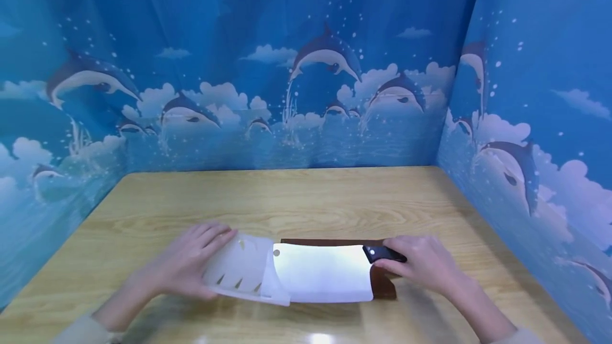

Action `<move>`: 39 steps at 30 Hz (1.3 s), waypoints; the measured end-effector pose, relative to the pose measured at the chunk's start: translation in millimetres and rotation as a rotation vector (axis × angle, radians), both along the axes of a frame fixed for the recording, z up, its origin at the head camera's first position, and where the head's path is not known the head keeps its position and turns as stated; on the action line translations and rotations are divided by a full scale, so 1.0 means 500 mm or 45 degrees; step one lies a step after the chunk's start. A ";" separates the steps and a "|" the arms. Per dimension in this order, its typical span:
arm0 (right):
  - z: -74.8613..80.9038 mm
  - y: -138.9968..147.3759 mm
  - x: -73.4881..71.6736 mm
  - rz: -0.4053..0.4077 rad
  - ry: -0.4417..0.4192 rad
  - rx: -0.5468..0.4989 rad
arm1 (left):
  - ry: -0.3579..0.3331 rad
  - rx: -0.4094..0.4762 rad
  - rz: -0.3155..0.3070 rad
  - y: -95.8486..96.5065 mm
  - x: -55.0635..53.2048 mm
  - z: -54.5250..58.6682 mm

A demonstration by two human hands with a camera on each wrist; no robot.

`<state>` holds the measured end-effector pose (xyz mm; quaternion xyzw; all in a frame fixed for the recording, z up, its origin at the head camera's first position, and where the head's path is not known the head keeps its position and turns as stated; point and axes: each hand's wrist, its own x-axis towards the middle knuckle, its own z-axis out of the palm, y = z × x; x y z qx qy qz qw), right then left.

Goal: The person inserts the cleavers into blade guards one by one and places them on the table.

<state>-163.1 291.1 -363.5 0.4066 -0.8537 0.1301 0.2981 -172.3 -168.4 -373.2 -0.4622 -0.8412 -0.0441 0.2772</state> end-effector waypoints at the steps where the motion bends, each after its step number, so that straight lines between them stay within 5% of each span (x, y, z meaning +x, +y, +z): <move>1: -0.001 -0.002 0.005 -0.011 -0.019 0.003 | -0.016 -0.007 0.009 -0.001 0.004 -0.001; 7: -0.007 -0.010 0.027 -0.072 -0.096 0.016 | -0.077 0.003 0.023 -0.006 0.018 -0.004; 18: 0.001 -0.021 0.043 -0.070 -0.115 -0.008 | -0.064 0.041 -0.019 -0.012 0.029 -0.002; 24: 0.010 -0.064 0.040 -0.100 -0.135 0.010 | -0.121 0.008 -0.040 0.014 0.024 0.008; 33: -0.001 -0.119 0.033 -0.183 -0.100 0.024 | -0.228 -0.035 0.060 0.043 0.023 0.012; 39: -0.009 -0.148 0.029 -0.290 -0.157 0.072 | -0.198 -0.070 0.061 0.073 0.015 0.007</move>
